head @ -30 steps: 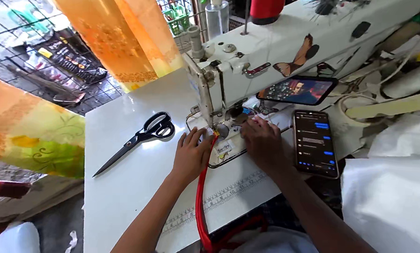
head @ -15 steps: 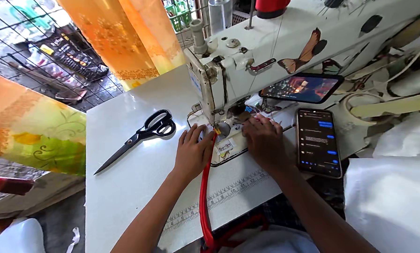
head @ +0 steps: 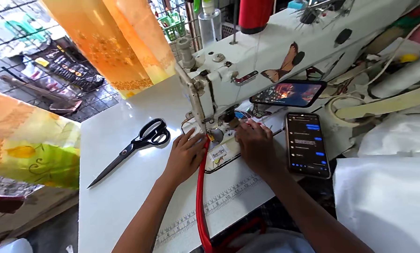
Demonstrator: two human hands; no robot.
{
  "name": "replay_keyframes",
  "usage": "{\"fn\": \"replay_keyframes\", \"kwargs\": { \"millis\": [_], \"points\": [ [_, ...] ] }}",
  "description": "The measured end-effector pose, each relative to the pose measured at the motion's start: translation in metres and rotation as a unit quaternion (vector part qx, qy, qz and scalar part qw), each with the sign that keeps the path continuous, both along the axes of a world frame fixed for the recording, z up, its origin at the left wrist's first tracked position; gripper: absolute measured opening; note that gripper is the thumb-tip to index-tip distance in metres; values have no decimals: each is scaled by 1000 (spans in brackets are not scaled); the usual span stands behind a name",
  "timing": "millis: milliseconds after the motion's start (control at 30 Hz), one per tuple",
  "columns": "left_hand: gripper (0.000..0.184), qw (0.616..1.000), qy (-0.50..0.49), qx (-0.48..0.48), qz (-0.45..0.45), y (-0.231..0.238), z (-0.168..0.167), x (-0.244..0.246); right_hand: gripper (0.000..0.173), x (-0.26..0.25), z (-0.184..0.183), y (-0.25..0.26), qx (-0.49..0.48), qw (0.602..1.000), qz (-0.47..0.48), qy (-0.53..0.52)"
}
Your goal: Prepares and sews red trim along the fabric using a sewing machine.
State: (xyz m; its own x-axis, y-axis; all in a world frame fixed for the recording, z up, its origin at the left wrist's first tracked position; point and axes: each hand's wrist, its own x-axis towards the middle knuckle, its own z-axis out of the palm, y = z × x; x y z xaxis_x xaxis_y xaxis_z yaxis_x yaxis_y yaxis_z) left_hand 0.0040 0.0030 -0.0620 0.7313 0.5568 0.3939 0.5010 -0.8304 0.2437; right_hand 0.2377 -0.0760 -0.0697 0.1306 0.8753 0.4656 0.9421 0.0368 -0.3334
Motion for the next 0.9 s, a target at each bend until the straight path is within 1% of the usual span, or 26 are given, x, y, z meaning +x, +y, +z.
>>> {"fn": "replay_keyframes", "kwargs": {
  "millis": [167,300,400,567,700,767,800,900],
  "points": [
    [39,1000,-5,24,4,-2,-4,1,34,-1,1,-2,-12,1000,-14,7],
    [39,1000,-18,2,2,-10,-1,5,31,-5,2,0,6,999,-45,0],
    [34,999,-40,-1,-2,-17,0,9,28,-5,3,3,-2,999,-48,-7],
    [28,998,-66,16,5,-20,-1,12,29,-1,5,3,-10,999,-48,7],
    [31,997,-67,-21,24,-21,0,12,34,0,7,1,-12,998,-67,-1],
    [36,998,-56,-27,29,-22,1,12,34,-5,13,-8,0,999,-42,12],
    [36,998,-51,-25,27,-22,1,12,33,-9,18,-18,-6,999,-14,31],
    [30,999,-50,-10,13,-20,-1,10,32,-24,26,-51,-52,990,79,102]
  ]
}}
